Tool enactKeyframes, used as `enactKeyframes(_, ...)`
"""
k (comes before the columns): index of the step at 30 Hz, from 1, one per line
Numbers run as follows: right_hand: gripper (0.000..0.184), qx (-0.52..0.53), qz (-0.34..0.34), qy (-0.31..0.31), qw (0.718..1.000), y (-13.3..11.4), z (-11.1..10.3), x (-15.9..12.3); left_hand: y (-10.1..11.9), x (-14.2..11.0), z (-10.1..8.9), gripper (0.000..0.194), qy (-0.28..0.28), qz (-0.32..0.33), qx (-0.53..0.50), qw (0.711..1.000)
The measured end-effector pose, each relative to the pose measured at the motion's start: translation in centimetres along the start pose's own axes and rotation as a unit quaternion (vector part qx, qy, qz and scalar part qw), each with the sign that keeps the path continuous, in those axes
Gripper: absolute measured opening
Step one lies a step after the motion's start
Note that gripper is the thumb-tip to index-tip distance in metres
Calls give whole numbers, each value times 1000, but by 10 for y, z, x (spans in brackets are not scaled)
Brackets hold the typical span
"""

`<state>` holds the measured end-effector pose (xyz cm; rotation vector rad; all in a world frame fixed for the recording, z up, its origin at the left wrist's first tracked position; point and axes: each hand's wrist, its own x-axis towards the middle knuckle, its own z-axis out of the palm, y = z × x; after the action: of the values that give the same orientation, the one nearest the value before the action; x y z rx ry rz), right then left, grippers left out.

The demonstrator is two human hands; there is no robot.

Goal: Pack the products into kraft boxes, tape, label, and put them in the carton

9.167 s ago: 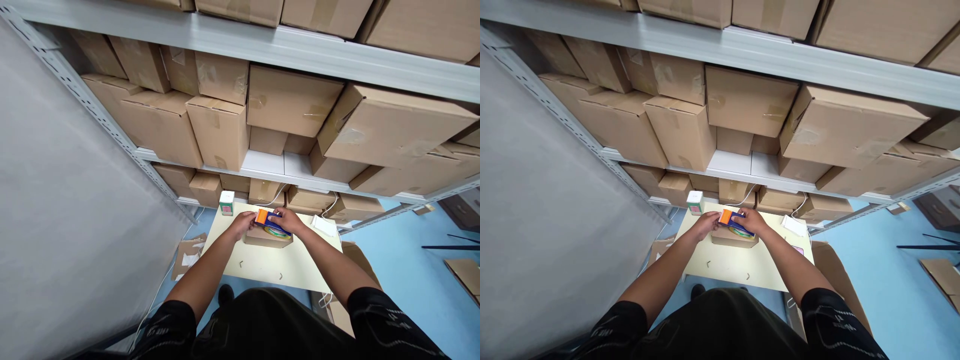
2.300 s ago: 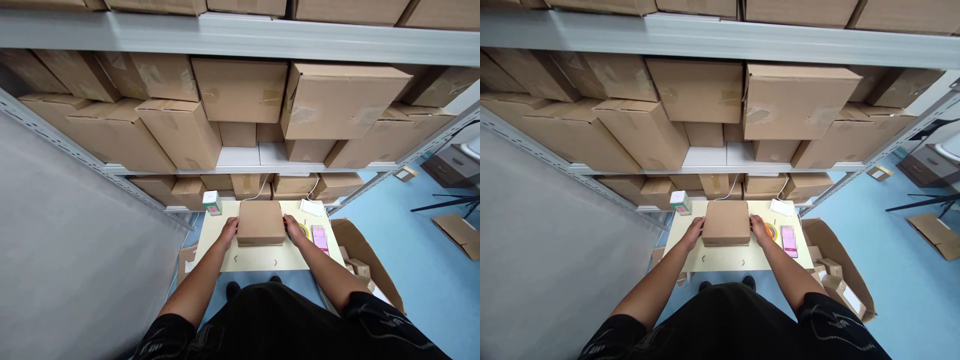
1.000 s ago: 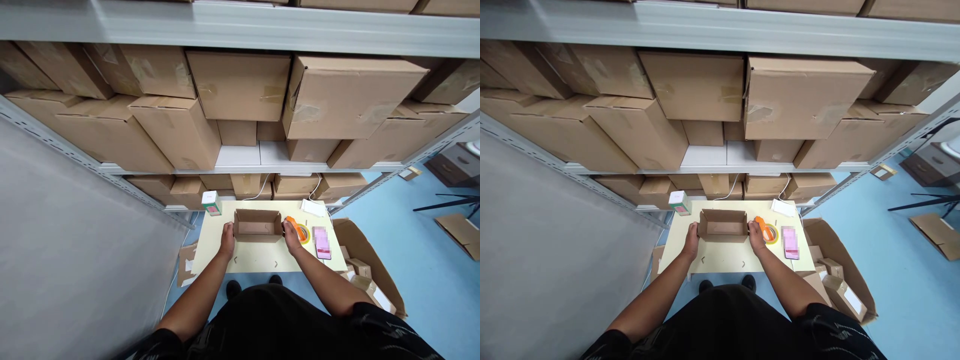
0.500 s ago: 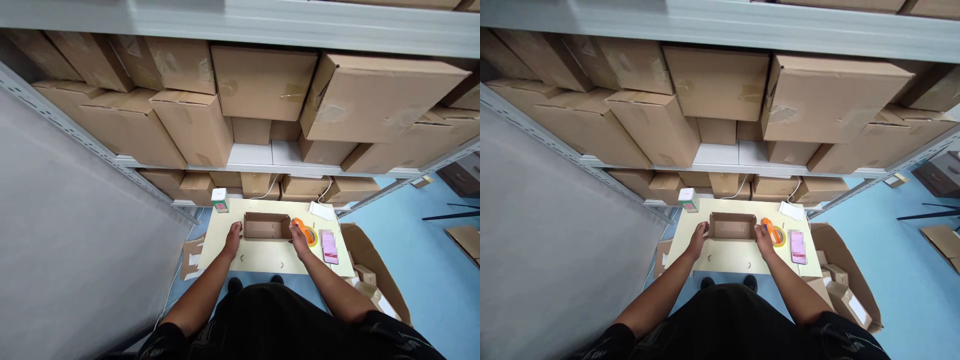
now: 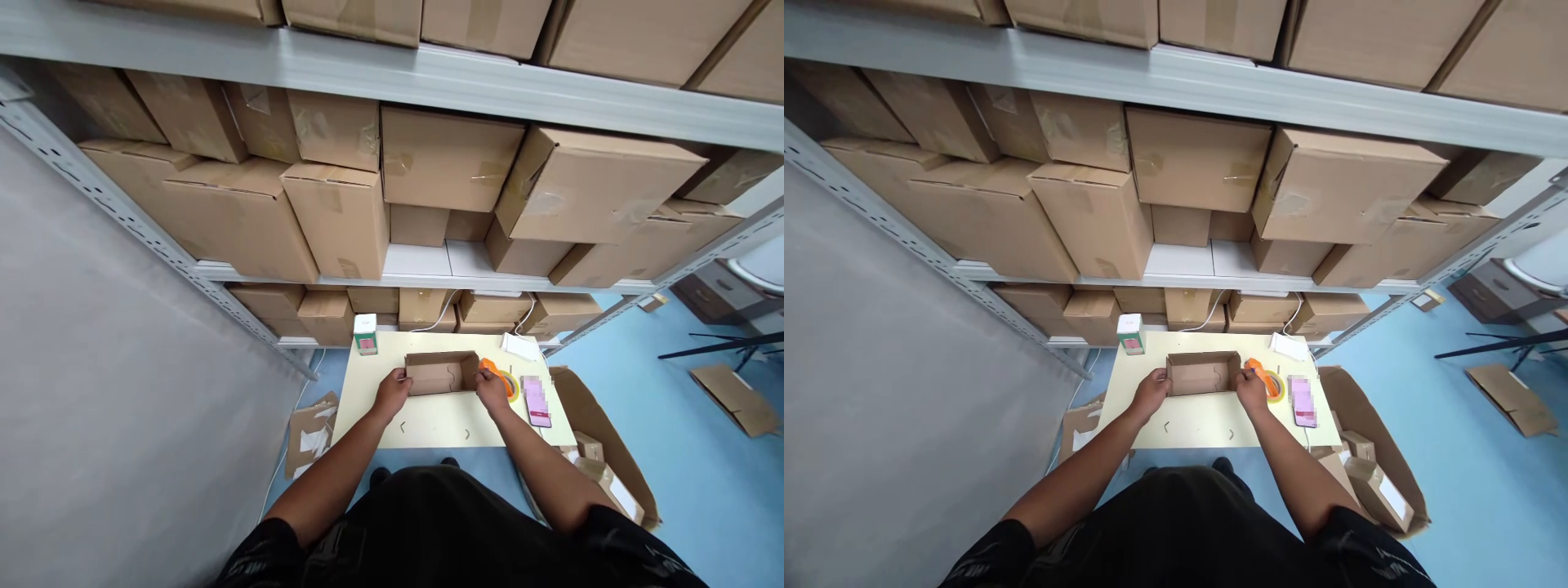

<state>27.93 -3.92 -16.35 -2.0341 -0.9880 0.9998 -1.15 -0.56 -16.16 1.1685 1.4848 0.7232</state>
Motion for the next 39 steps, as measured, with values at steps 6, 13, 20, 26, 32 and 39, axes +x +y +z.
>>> enactKeyframes(6, 38, -55, -94, -69, 992, -24, 0, -2, -4, -29, -20, 38, 61, -3, -64, 996)
enactKeyframes(13, 42, -43, -187, -204, 960, -50, 21, 5, -3, -97, -15, 48, 230, -5, -100, 968)
enactKeyframes(20, 38, -65, -249, -322, 911, -69, 43, -24, -21, -173, -1, 45, 401, -34, -143, 904)
enactKeyframes(26, 33, -94, -298, -403, 860, -78, 81, -84, -47, -260, -4, 46, 500, -62, -154, 850)
enactKeyframes(32, 34, -116, -353, -468, 802, -71, 121, -168, -86, -354, -9, 47, 581, -83, -193, 786)
enactKeyframes(39, 34, -149, -386, -480, 774, -42, 157, -286, -138, -478, -17, 57, 627, -60, -242, 738)
